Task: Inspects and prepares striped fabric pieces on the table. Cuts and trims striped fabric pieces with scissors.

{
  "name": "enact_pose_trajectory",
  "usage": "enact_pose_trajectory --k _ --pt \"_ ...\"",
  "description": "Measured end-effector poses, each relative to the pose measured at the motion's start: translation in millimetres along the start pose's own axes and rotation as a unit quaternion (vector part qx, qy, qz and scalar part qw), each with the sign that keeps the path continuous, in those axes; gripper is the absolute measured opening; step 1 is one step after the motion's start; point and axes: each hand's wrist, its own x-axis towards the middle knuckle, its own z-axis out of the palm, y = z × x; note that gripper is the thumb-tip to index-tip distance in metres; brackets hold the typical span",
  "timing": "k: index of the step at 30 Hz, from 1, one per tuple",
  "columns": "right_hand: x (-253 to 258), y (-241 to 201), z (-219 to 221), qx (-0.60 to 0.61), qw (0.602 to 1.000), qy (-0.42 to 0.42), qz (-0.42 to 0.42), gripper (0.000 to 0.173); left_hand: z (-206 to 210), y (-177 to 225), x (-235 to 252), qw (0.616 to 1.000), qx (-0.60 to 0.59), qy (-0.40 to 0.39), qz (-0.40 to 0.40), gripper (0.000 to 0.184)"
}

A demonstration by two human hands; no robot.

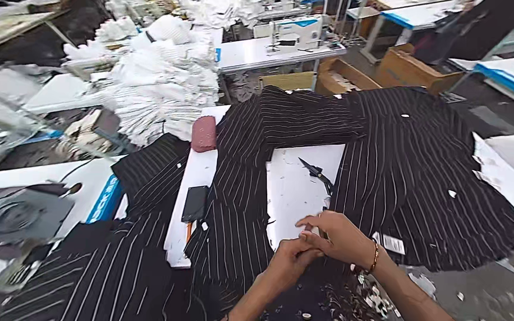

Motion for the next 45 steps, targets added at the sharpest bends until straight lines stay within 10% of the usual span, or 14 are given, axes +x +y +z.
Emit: enact_pose_trajectory --k 5,8,13,19,25,32,35,38,42,45 --pt "5.7 6.1 16.2 0.023 0.983 -0.179 0.038 0.049 -57.4 -20.6 -26.8 0.952 0.096 0.194 -0.217 0.03" --pt "10.1 9.2 14.5 -0.002 0.989 -0.147 -0.009 0.052 -84.6 -42.5 -21.2 0.875 0.183 0.297 -0.336 0.054" --pt "23.9 5.2 -4.2 0.012 0.986 -0.154 -0.059 0.047 -105.3 -61.0 22.9 0.804 0.26 0.273 -0.46 0.08" --pt "24.8 31.8 -42.7 0.055 0.984 -0.168 0.019 0.041 -151.9 -44.2 2.1 0.864 0.172 0.385 -0.276 0.064" --pt "3.8 56.5 -73.3 0.143 0.984 -0.102 0.011 0.043 -239.9 6.7 -84.5 0.788 0.247 0.495 -0.272 0.06" --pt "-7.6 60.9 -91.5 0.212 0.957 -0.183 0.078 0.031 -203.6 -14.5 -54.0 0.833 0.271 0.195 -0.442 0.051" --pt "-2.1 54.8 -79.9 0.205 0.957 -0.182 0.096 0.031 -156.7 -41.9 1.4 0.788 0.284 0.105 -0.536 0.079" --pt "-1.5 50.2 -75.2 0.178 0.963 -0.166 0.112 0.031 -138.5 -52.4 29.2 0.759 0.312 0.07 -0.567 0.06" --pt "-5.4 51.9 -82.7 0.171 0.97 -0.106 0.133 0.028 -173.0 -47.0 -5.4 0.87 0.175 0.225 -0.403 0.039" --pt "-4.8 55.7 -86.6 0.216 0.955 -0.136 0.15 0.026 -217.0 -22.0 -45.1 0.848 0.025 0.422 -0.319 0.034"
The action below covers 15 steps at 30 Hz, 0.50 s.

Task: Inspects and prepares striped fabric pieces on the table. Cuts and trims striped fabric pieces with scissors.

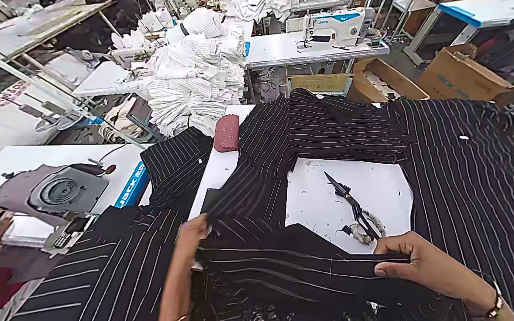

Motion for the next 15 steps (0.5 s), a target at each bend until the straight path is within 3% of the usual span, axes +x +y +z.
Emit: enact_pose_trajectory --k 3,6,7,9,11,13,15 --pt "6.8 7.8 -5.7 0.046 0.993 -0.106 0.033 0.028 -64.3 3.3 15.5 0.989 -0.118 0.081 -0.023 0.039" --pt "8.4 16.7 -16.8 0.075 0.98 -0.164 0.081 0.029 -108.9 9.7 25.8 0.986 -0.113 0.122 -0.004 0.04" --pt "7.1 19.5 -22.6 0.088 0.979 -0.164 0.081 0.028 -121.2 8.0 30.4 0.987 -0.072 0.143 0.001 0.04" --pt "5.3 23.5 -33.9 0.121 0.979 -0.15 0.065 0.028 -142.5 1.8 41.8 0.973 0.126 0.191 0.008 0.038" --pt "10.9 29.4 -43.0 0.139 0.981 -0.125 0.06 0.027 -153.0 1.1 57.7 0.92 0.328 0.215 -0.001 0.045" --pt "23.1 39.7 -47.2 0.129 0.982 -0.089 0.103 0.023 -135.0 7.3 69.0 0.89 0.387 0.241 -0.01 0.049" --pt "38.0 52.7 -43.2 0.117 0.978 -0.047 0.167 0.022 -99.9 18.2 84.3 0.883 0.389 0.249 0.087 0.05"
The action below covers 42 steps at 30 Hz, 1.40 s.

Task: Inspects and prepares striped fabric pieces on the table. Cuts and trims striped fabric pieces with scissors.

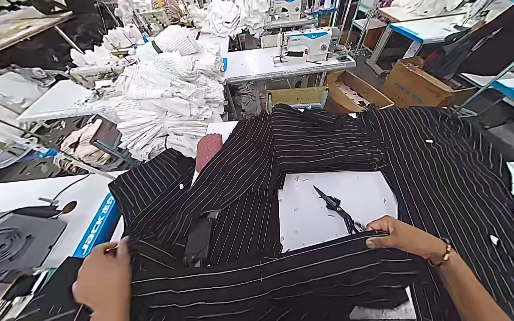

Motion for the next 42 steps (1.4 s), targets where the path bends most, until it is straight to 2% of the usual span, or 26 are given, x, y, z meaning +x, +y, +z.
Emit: enact_pose_trajectory --k 2,4,6,8,12,15,18,20,22,23,25,27,28,30,32,42 --pt "12.9 15.3 -0.7 -0.024 0.998 0.03 0.043 0.023 32.1 49.4 2.4 0.993 -0.049 -0.006 0.111 0.049" --pt "16.2 30.1 -1.1 -0.048 0.994 0.073 0.063 0.02 67.9 114.4 -7.8 0.972 -0.068 -0.097 0.201 0.049" --pt "16.4 38.6 7.0 -0.045 0.981 0.181 0.051 0.018 105.5 178.6 -25.4 0.939 -0.056 -0.201 0.275 0.049" --pt "18.4 37.7 25.5 0.006 0.954 0.299 0.008 0.014 146.3 226.9 -41.3 0.911 -0.046 -0.254 0.322 0.049" --pt "23.0 22.6 71.4 0.1 0.893 0.42 -0.125 0.016 199.0 286.0 -41.0 0.908 0.004 -0.284 0.307 0.049" --pt "12.1 -0.4 91.7 0.123 0.849 0.471 -0.207 0.019 188.4 308.3 -27.1 0.925 -0.084 -0.292 0.23 0.036" --pt "-5.7 -22.1 97.1 0.098 0.831 0.494 -0.236 0.021 134.9 313.5 -29.2 0.905 -0.283 -0.265 0.177 0.028" --pt "-7.4 -29.7 97.2 0.026 0.832 0.504 -0.232 0.019 82.8 308.3 -53.2 0.85 -0.409 -0.274 0.188 0.019" --pt "-2.2 -39.2 101.3 -0.023 0.845 0.473 -0.248 0.02 31.9 297.8 -90.9 0.795 -0.476 -0.3 0.228 0.014" --pt "-1.9 -48.1 105.2 -0.017 0.863 0.421 -0.279 0.02 12.2 291.8 -110.4 0.775 -0.493 -0.303 0.254 0.013" --pt "-9.6 -75.4 114.8 0.046 0.893 0.236 -0.38 0.016 -17.2 278.0 -147.0 0.741 -0.521 -0.299 0.3 0.01" --pt "-16.1 -107.8 121.4 0.089 0.876 0.052 -0.471 0.014 -36.3 262.8 -177.0 0.708 -0.549 -0.296 0.332 0.008" --pt "-17.5 -121.0 124.5 0.086 0.865 0.027 -0.494 0.014 -43.1 255.4 -189.3 0.693 -0.562 -0.297 0.34 0.009" --pt "-16.6 -132.6 129.4 0.055 0.862 0.078 -0.499 0.016 -53.2 242.1 -208.1 0.673 -0.583 -0.295 0.347 0.01" --pt "-15.2 -131.2 134.2 0.04 0.866 0.124 -0.482 0.016 -57.8 231.3 -220.5 0.673 -0.593 -0.273 0.347 0.011" --pt "-34.7 -116.0 147.1 0.061 0.891 0.122 -0.433 0.015 -58.3 212.3 -251.4 0.68 -0.591 -0.235 0.365 0.015"
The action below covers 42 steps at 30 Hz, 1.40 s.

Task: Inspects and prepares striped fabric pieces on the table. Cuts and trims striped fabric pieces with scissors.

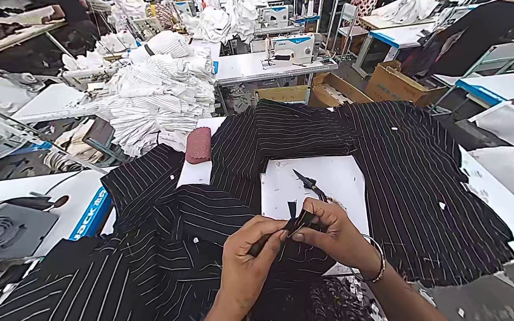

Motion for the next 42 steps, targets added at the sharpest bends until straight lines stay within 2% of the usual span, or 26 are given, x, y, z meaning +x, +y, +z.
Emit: enact_pose_trajectory --k 6,10,13,14,17,23,26,28,30,33,35,38,42 --pt "-10.4 -4.8 -2.8 0.042 0.999 0.014 0.025 0.015 4.5 -2.6 -0.8 0.997 0.007 -0.056 0.061 0.017" --pt "-13.3 -5.0 2.1 0.092 0.993 0.032 0.07 0.02 9.0 -5.4 -1.9 0.991 0.096 -0.027 0.085 0.014" --pt "-14.8 -6.6 -2.6 0.09 0.991 -0.004 0.097 0.036 10.9 -3.3 -3.5 0.992 0.112 0.001 0.052 0.015" --pt "-16.7 -5.8 -6.0 0.085 0.991 -0.025 0.101 0.034 12.4 -1.5 -3.7 0.994 0.106 0.011 0.035 0.014" --pt "-21.5 -3.2 -10.8 0.04 0.993 -0.044 0.099 0.013 18.0 0.5 -4.9 0.995 0.093 0.029 0.002 0.01" --pt "-25.3 1.9 -15.7 -0.122 0.992 -0.002 0.037 0.024 16.3 -9.5 -1.7 0.991 0.128 0.04 0.016 0.012" --pt "-29.3 5.5 -20.6 -0.181 0.983 0.022 0.008 0.021 11.0 -13.2 1.9 0.993 0.114 0.033 0.024 0.011" --pt "-30.9 9.1 -18.2 -0.178 0.983 0.033 0.008 0.02 11.5 -13.9 2.5 0.998 0.061 0.02 -0.027 0.008" --pt "-28.2 17.9 -12.5 -0.164 0.985 0.044 0.016 0.02 12.9 -17.0 3.2 0.993 -0.014 0.016 -0.119 0.007" --pt "-24.7 45.6 -5.5 -0.145 0.985 0.04 0.086 0.016 10.9 -25.9 1.4 0.958 -0.113 0.011 -0.264 0.016" --pt "-30.8 74.4 -7.0 -0.179 0.976 0.023 0.123 0.012 7.3 -34.6 -4.4 0.932 -0.16 0.013 -0.325 0.018" --pt "-56.5 116.9 -23.9 -0.292 0.941 0.012 0.169 0.012 -0.4 -49.2 -17.8 0.905 -0.212 0.015 -0.368 0.019" --pt "-86.7 136.1 -63.8 -0.426 0.873 0.077 0.223 0.02 -4.3 -63.8 -28.9 0.893 -0.282 0.014 -0.35 0.02"
